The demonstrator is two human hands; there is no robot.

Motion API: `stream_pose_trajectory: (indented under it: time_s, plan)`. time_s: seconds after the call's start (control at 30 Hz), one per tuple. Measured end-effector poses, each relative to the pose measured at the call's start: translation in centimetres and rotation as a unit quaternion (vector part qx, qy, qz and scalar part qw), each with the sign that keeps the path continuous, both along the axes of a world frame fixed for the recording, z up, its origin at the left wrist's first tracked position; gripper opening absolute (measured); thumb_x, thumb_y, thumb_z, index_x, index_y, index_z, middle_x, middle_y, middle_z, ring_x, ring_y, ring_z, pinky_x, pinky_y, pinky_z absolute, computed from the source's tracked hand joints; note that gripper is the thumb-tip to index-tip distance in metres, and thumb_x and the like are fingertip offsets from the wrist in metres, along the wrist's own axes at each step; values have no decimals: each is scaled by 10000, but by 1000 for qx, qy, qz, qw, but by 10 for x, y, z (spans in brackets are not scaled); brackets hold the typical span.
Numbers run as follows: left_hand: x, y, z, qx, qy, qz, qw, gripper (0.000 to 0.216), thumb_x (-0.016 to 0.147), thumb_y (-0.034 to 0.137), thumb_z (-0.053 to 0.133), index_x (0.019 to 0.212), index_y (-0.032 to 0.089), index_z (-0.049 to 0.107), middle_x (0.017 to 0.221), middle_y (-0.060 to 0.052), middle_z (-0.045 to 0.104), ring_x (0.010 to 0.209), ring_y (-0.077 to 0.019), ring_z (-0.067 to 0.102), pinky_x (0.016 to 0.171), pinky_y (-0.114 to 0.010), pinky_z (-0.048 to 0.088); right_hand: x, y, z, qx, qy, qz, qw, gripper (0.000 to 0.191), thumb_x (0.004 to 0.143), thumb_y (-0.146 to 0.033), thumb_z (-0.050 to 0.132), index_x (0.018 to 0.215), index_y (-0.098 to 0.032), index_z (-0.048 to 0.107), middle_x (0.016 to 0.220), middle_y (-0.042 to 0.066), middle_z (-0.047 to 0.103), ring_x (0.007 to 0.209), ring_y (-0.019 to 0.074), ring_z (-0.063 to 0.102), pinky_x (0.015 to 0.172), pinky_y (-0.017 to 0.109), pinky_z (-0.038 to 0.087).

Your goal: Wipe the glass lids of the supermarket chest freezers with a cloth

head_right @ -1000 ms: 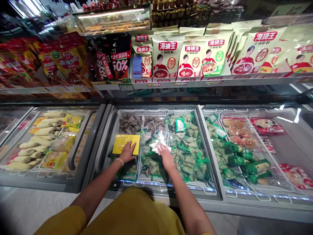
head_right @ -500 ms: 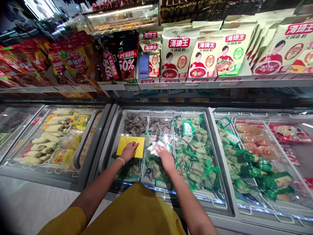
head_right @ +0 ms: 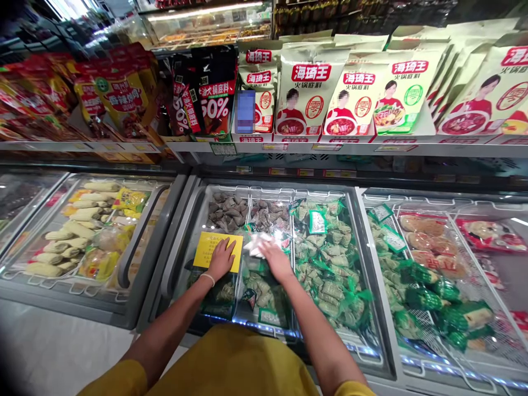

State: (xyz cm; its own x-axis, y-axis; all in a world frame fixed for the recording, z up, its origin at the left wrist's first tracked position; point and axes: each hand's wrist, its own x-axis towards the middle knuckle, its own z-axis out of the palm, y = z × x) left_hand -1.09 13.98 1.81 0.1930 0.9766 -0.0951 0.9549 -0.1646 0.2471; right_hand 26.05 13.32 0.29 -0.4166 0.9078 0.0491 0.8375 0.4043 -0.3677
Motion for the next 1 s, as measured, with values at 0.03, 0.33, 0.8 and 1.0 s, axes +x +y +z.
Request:
stream_pose_trajectory:
  time_s: [0.03,0.33,0.8,1.0]
  plan:
    - [0,1,0,2,-2,2,1000,576,910,249,524,1474,276,417,1570,-68,343,1450,-302,259,1182,-470,230,18,8,2,8,-1,-54,999,715,823,21,360,1463,-283,455,1539,24,429,1434,190,346,1185,426,282]
    - [7,10,6,-4,4,26,1000,595,871,212,546,1454,290,450,1526,-61,422,1412,-308,329,1167,-484,269,-54,1,-13,33,27,-109,993,715,831,-5,357,1490,-276,416,1542,30,426,1457,211,298,1164,440,310]
    - [7,9,2,8,-8,39,999,592,897,233,520,1479,276,417,1522,-57,427,1401,-300,337,1175,-457,253,-32,49,-5,51,44,-250,966,778,772,14,366,1504,-247,399,1545,53,417,1451,230,310,1185,458,260]
    - [7,8,-1,15,-10,41,999,571,912,235,507,1476,271,422,1522,-55,426,1405,-291,329,1180,-452,243,-46,48,-4,18,24,-2,1000,682,838,-36,394,1459,-310,456,1527,2,447,1430,184,351,1180,430,285]
